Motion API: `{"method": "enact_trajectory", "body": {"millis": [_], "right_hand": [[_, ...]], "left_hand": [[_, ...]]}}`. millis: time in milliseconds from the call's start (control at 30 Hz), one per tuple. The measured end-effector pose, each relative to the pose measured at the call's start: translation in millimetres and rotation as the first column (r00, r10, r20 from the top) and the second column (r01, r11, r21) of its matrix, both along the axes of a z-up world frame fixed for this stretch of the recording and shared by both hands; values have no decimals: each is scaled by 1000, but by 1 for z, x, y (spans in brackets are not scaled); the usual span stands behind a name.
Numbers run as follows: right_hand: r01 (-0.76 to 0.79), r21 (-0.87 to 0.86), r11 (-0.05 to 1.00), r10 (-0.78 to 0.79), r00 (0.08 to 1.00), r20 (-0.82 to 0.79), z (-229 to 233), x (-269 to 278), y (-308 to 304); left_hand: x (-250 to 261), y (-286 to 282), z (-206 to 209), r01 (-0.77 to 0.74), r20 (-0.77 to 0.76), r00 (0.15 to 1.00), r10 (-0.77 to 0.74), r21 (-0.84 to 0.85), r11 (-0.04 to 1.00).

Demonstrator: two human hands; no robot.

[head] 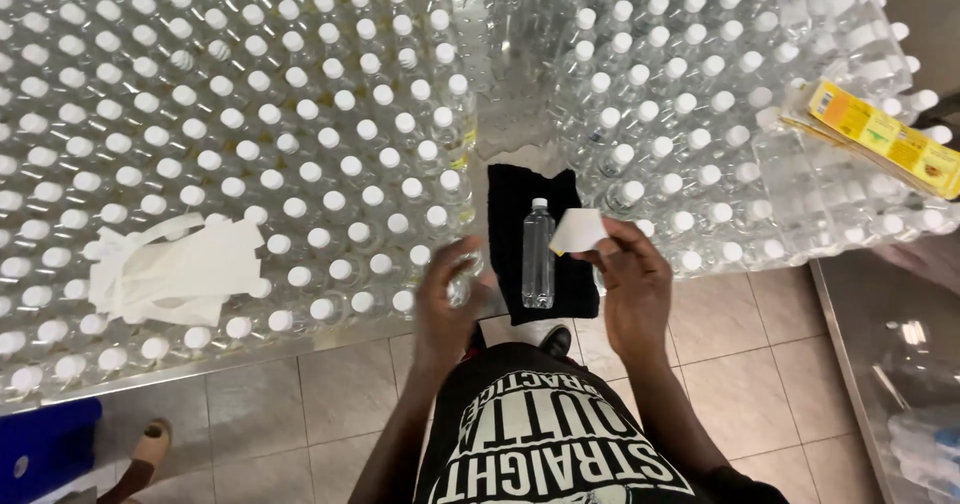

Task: Manually peeling adhesive labels from a sheet and applying them to plastic water bottles at a production station.

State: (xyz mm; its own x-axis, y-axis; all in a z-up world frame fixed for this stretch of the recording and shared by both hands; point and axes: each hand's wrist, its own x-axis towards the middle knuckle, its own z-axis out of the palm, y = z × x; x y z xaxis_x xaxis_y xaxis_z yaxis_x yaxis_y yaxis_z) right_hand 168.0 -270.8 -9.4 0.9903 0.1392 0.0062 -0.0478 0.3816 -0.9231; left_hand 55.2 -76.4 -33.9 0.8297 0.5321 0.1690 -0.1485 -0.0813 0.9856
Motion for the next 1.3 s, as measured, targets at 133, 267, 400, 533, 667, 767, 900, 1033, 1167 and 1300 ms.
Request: {"method": "enact_trajectory", "body": {"millis": [133, 267, 400, 533, 667, 767, 900, 1033, 1167, 1300], "right_hand": [[-34, 27, 999, 34, 999, 6, -10, -13, 10], [-190, 46, 981, 190, 982, -1, 3, -13, 10], [-321, 1, 947, 321, 947, 15, 15, -18, -9], [-312, -92, 946, 296, 943, -150, -44, -22, -40], [-257, -49, 965, 224, 909, -351, -79, -31, -42], [-157, 16, 987, 151, 908, -392, -98, -26, -42], [-58, -143, 988, 7, 942, -336, -80, -31, -42], [-94, -369, 925, 23, 981, -192, -71, -37, -46], [-192, -365, 911, 126, 972, -196, -66, -35, -29], [-180, -320, 930, 90, 957, -277, -86, -30, -19]], "left_hand": [[27, -51, -1, 232, 2, 973, -232, -21, 972], [41, -61, -20, 205, -57, 973, -225, -242, 948], [46, -57, -30, 77, -90, 986, -141, -506, 859], [56, -58, -21, -37, -119, 992, -41, -589, 807], [51, -68, -25, -79, -153, 988, -25, -636, 768], [46, -74, -39, -107, -183, 983, -16, -637, 763], [39, -72, -65, -148, -278, 961, 2, -505, 850], [28, -58, -92, -8, -279, 954, -110, -390, 921], [27, -51, -58, 252, -297, 908, -296, -178, 951], [29, -39, -52, 366, -420, 815, -399, -162, 917]]}}
